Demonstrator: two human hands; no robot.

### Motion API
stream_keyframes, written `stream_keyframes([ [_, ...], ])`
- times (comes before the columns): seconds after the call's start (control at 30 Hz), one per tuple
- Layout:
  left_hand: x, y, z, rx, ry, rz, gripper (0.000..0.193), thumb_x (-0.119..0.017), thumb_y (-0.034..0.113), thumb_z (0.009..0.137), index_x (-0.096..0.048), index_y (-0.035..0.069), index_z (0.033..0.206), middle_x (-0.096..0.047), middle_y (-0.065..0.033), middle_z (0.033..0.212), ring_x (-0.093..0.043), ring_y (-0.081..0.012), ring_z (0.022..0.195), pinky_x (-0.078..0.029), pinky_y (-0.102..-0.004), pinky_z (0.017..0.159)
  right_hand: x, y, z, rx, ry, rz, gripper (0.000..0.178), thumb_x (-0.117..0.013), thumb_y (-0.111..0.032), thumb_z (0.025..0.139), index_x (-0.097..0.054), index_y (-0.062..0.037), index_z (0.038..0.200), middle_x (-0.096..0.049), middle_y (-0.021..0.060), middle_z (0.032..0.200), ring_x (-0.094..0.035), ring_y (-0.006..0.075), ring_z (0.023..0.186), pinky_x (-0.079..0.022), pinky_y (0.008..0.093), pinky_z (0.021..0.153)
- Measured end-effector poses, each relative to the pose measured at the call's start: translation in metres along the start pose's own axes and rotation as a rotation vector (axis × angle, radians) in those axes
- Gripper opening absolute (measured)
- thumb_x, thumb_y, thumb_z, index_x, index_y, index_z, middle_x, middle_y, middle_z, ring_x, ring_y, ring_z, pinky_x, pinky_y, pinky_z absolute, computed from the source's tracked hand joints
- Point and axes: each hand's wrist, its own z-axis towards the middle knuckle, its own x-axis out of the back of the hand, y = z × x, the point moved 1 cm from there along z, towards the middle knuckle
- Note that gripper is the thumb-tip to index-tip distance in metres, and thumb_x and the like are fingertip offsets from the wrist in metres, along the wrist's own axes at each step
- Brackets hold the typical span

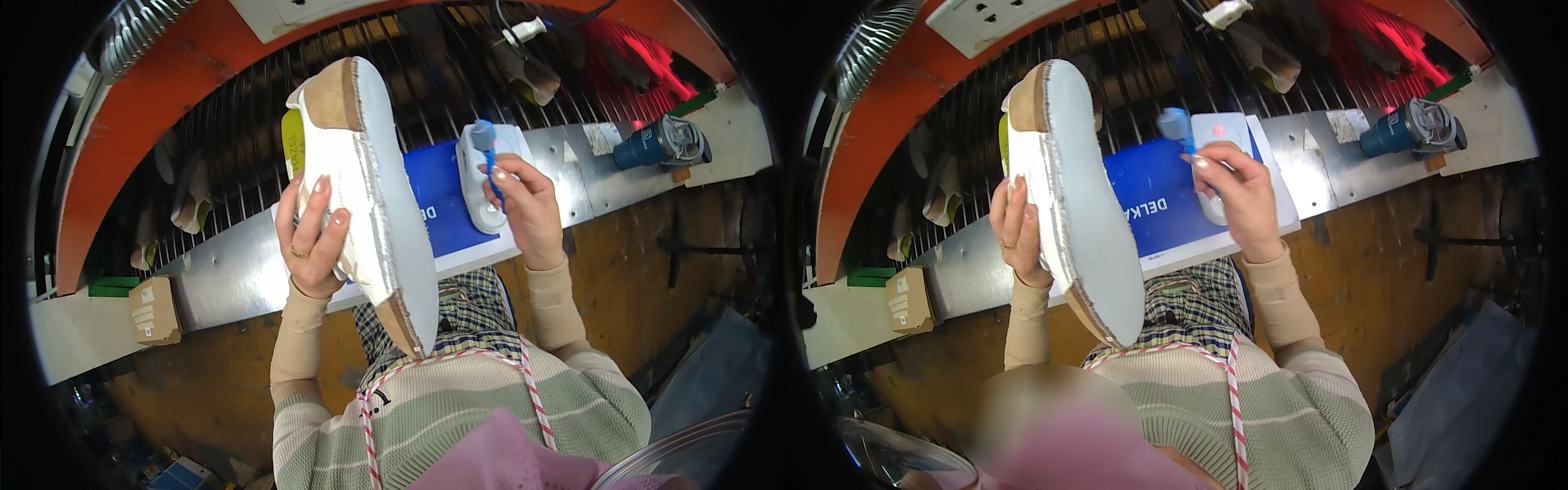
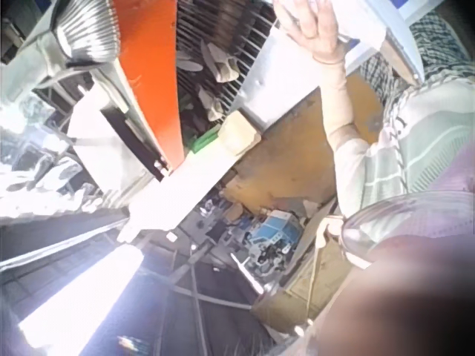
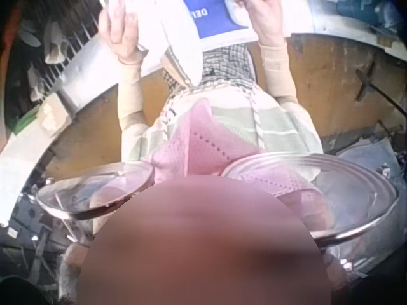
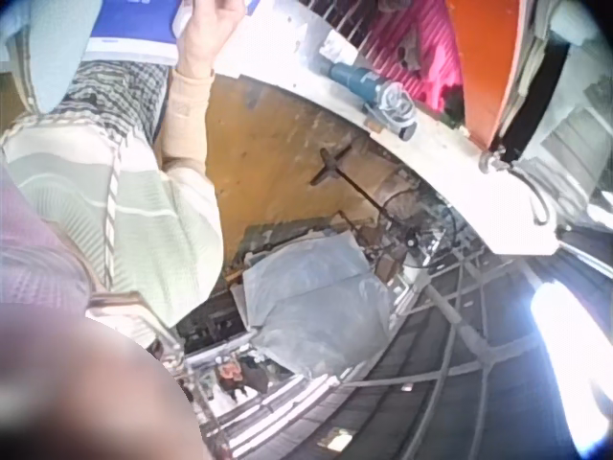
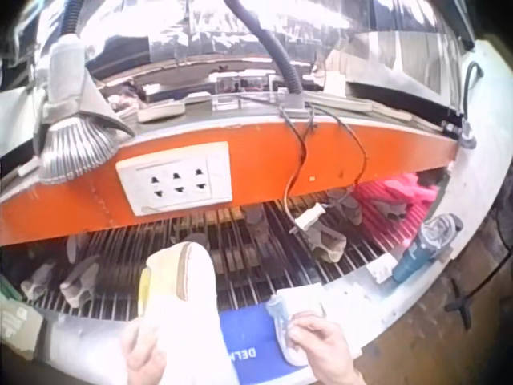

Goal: The person applies glue to the sole and side edges of a white shoe using a small blue brush. They repeatedly dip the brush into a container of glue and spread it along the shoe's perimeter, rotating the shoe to reach different areas.

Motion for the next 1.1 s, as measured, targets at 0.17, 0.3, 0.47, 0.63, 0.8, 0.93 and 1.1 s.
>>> stream_keyframes([
  [0.17, 0.006, 0.010, 0.015, -0.027, -0.011, -0.002, 0.041, -0.075, 0.018, 0.085, -0.061, 0.021, 0.123, -0.055, -0.0081, 0.141, -0.049, -0.0427, 0.128, -0.053, -0.0504, 0.100, -0.065, -0.028, 0.017, 0.334, -0.038, -0.198, 0.017, -0.073, 0.000, 0.088, -0.072, 0.0048, 0.104, -0.055, 0.0048, 0.102, -0.056, 0.0088, 0.082, -0.048, 0.0213, 0.073],
  [0.3, 0.012, 0.012, 0.016, -0.042, -0.037, 0.042, 0.040, -0.077, 0.021, 0.083, -0.063, 0.027, 0.120, -0.056, -0.0016, 0.138, -0.047, -0.0382, 0.129, -0.054, -0.0499, 0.098, -0.078, -0.035, 0.027, 0.523, -0.010, -0.423, 0.017, -0.077, -0.001, 0.084, -0.075, 0.0008, 0.100, -0.054, 0.0044, 0.099, -0.054, 0.0085, 0.079, -0.048, 0.0217, 0.069],
  [0.47, 0.020, 0.015, 0.020, -0.073, -0.076, 0.049, 0.044, -0.078, 0.024, 0.082, -0.063, 0.031, 0.123, -0.055, 0.0010, 0.139, -0.045, -0.0359, 0.130, -0.054, -0.0509, 0.098, -0.076, -0.049, 0.036, 0.686, 0.063, -0.657, 0.016, -0.079, -0.002, 0.081, -0.077, -0.0021, 0.097, -0.054, 0.0046, 0.095, -0.052, 0.0093, 0.075, -0.047, 0.0212, 0.065],
  [0.63, 0.024, 0.017, 0.020, -0.095, -0.088, 0.088, 0.050, -0.080, 0.024, 0.081, -0.061, 0.035, 0.125, -0.054, 0.0033, 0.138, -0.045, -0.0344, 0.130, -0.054, -0.0506, 0.101, -0.077, -0.076, 0.053, 0.860, 0.087, -0.847, 0.014, -0.080, -0.003, 0.080, -0.077, -0.0015, 0.094, -0.056, 0.0059, 0.093, -0.055, 0.0104, 0.074, -0.047, 0.0219, 0.061],
  [0.8, 0.024, 0.020, 0.017, -0.077, -0.059, 0.092, 0.052, -0.081, 0.024, 0.080, -0.060, 0.036, 0.126, -0.054, 0.0043, 0.137, -0.045, -0.0332, 0.130, -0.053, -0.0509, 0.103, -0.079, -0.089, 0.063, 0.934, 0.051, -0.873, 0.015, -0.081, -0.003, 0.078, -0.076, -0.0011, 0.092, -0.056, 0.0067, 0.091, -0.055, 0.0122, 0.074, -0.048, 0.0230, 0.061],
  [0.93, 0.026, 0.020, 0.016, -0.083, -0.054, 0.109, 0.051, -0.081, 0.024, 0.080, -0.060, 0.037, 0.125, -0.054, 0.0042, 0.138, -0.045, -0.0330, 0.130, -0.052, -0.0511, 0.104, -0.076, -0.091, 0.059, 1.000, -0.016, -0.906, 0.017, -0.082, -0.003, 0.075, -0.077, -0.0022, 0.091, -0.055, 0.0060, 0.088, -0.053, 0.0122, 0.074, -0.044, 0.0233, 0.059],
  [1.1, 0.027, 0.020, 0.017, -0.090, -0.055, 0.107, 0.050, -0.081, 0.023, 0.081, -0.061, 0.037, 0.124, -0.054, 0.0038, 0.137, -0.045, -0.0329, 0.130, -0.052, -0.0513, 0.104, -0.069, -0.093, 0.055, 1.033, -0.089, -0.914, 0.021, -0.083, -0.003, 0.072, -0.078, -0.0036, 0.092, -0.054, 0.0052, 0.087, -0.050, 0.0106, 0.069, -0.039, 0.0243, 0.056],
])
